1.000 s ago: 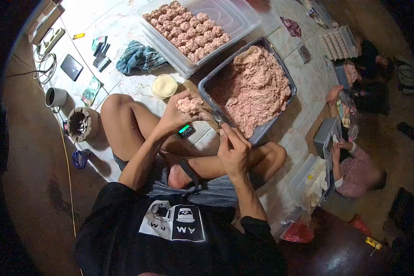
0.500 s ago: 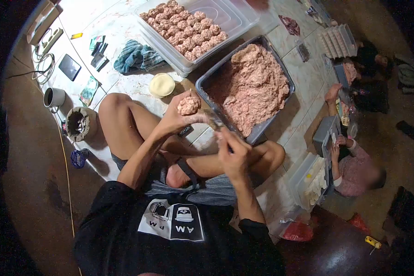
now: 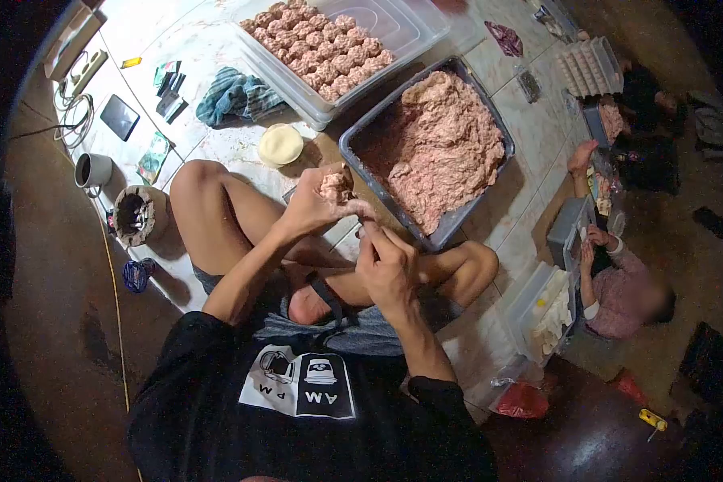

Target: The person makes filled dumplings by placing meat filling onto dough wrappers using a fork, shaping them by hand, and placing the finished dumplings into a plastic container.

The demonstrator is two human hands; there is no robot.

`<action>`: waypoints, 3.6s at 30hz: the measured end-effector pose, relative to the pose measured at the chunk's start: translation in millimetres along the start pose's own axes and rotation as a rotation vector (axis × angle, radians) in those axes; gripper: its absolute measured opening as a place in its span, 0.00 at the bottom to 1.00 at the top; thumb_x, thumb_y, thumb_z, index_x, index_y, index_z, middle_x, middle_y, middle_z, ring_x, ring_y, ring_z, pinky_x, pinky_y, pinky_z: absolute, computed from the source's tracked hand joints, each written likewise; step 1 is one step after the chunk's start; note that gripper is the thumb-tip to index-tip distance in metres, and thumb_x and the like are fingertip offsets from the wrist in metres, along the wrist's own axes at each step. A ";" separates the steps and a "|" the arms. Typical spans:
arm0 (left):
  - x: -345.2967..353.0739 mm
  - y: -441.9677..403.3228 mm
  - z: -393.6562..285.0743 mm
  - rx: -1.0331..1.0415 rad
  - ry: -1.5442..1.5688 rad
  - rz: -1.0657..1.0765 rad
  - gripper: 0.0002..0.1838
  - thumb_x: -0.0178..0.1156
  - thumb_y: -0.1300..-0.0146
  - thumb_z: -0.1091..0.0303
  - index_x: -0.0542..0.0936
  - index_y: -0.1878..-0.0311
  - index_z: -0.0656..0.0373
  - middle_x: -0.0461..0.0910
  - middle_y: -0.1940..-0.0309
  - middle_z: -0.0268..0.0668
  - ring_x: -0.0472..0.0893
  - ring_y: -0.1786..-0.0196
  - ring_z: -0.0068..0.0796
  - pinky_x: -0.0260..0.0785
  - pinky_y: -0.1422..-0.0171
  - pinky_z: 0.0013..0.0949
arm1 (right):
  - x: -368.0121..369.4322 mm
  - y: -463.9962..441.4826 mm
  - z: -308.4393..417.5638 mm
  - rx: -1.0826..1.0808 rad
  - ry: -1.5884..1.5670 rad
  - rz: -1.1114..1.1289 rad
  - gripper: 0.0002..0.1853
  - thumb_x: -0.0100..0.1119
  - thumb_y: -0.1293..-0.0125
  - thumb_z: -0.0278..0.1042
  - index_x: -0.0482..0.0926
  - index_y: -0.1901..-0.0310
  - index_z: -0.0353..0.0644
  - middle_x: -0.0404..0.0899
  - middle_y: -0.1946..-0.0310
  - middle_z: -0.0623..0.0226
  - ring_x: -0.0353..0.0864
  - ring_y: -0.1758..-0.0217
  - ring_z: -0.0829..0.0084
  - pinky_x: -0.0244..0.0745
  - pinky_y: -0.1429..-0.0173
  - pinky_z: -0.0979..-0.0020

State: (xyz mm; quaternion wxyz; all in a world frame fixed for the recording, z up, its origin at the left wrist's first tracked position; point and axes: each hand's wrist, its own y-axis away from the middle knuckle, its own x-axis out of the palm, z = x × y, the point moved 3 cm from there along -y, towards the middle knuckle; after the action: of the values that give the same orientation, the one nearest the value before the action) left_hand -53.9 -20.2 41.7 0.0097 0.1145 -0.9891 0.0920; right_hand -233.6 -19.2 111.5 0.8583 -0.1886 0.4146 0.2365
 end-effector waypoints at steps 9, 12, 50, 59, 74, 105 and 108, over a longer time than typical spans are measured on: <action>-5.5 0.5 10.3 -0.096 -0.263 -0.026 0.15 0.78 0.41 0.65 0.80 0.67 0.63 0.78 0.79 0.40 0.75 0.75 0.31 0.72 0.66 0.37 | -42.9 -12.1 7.4 0.133 -0.022 0.087 0.10 0.66 0.26 0.33 0.88 0.56 0.33 0.87 0.64 0.49 0.88 0.60 0.48 0.80 0.55 0.56; 3.9 8.9 9.4 -0.033 -0.501 0.041 0.12 0.74 0.43 0.66 0.81 0.65 0.64 0.79 0.77 0.51 0.79 0.75 0.50 0.75 0.65 0.44 | -25.3 -14.5 3.8 0.128 -0.077 0.044 0.09 0.66 0.26 0.31 0.87 0.57 0.32 0.88 0.63 0.49 0.89 0.60 0.48 0.81 0.55 0.58; 16.7 5.6 16.2 0.054 -0.146 0.171 0.18 0.80 0.42 0.66 0.83 0.54 0.63 0.85 0.64 0.45 0.84 0.66 0.42 0.77 0.56 0.41 | -64.6 -69.5 -62.4 0.245 0.103 -0.070 0.10 0.66 0.29 0.32 0.90 0.51 0.39 0.88 0.65 0.47 0.90 0.63 0.49 0.82 0.57 0.54; 9.1 10.2 34.1 -0.185 0.288 0.079 0.15 0.78 0.39 0.69 0.77 0.63 0.58 0.74 0.69 0.24 0.73 0.65 0.16 0.67 0.61 0.27 | -88.2 -56.9 -76.7 0.190 0.490 -0.012 0.08 0.66 0.31 0.34 0.89 0.62 0.39 0.87 0.67 0.46 0.89 0.62 0.42 0.81 0.57 0.47; 12.6 13.0 37.7 -0.110 -0.222 0.205 0.12 0.72 0.42 0.67 0.82 0.63 0.67 0.80 0.76 0.49 0.77 0.73 0.34 0.70 0.64 0.44 | -58.9 -30.5 12.8 0.038 0.055 0.156 0.06 0.69 0.29 0.33 0.88 0.57 0.40 0.89 0.64 0.51 0.90 0.62 0.47 0.82 0.59 0.55; 8.3 8.8 26.1 -0.413 0.405 0.282 0.14 0.77 0.38 0.72 0.78 0.62 0.55 0.73 0.70 0.21 0.70 0.67 0.12 0.63 0.65 0.25 | -79.2 -61.2 -101.3 0.256 0.739 0.074 0.07 0.66 0.33 0.33 0.87 0.62 0.39 0.88 0.65 0.47 0.88 0.61 0.41 0.80 0.54 0.46; 2.4 4.3 11.9 -0.516 0.407 0.347 0.15 0.79 0.41 0.70 0.79 0.60 0.55 0.74 0.69 0.22 0.72 0.65 0.13 0.66 0.60 0.25 | -101.1 -58.4 -37.2 0.171 0.427 0.046 0.05 0.67 0.32 0.30 0.87 0.61 0.38 0.89 0.66 0.52 0.89 0.63 0.49 0.81 0.56 0.57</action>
State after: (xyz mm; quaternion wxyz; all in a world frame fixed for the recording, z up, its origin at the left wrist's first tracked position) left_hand -57.2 -18.9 29.3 0.2191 -0.0818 -0.9622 -0.1393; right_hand -278.9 -111.6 178.1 0.7585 -0.1516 0.6093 0.1746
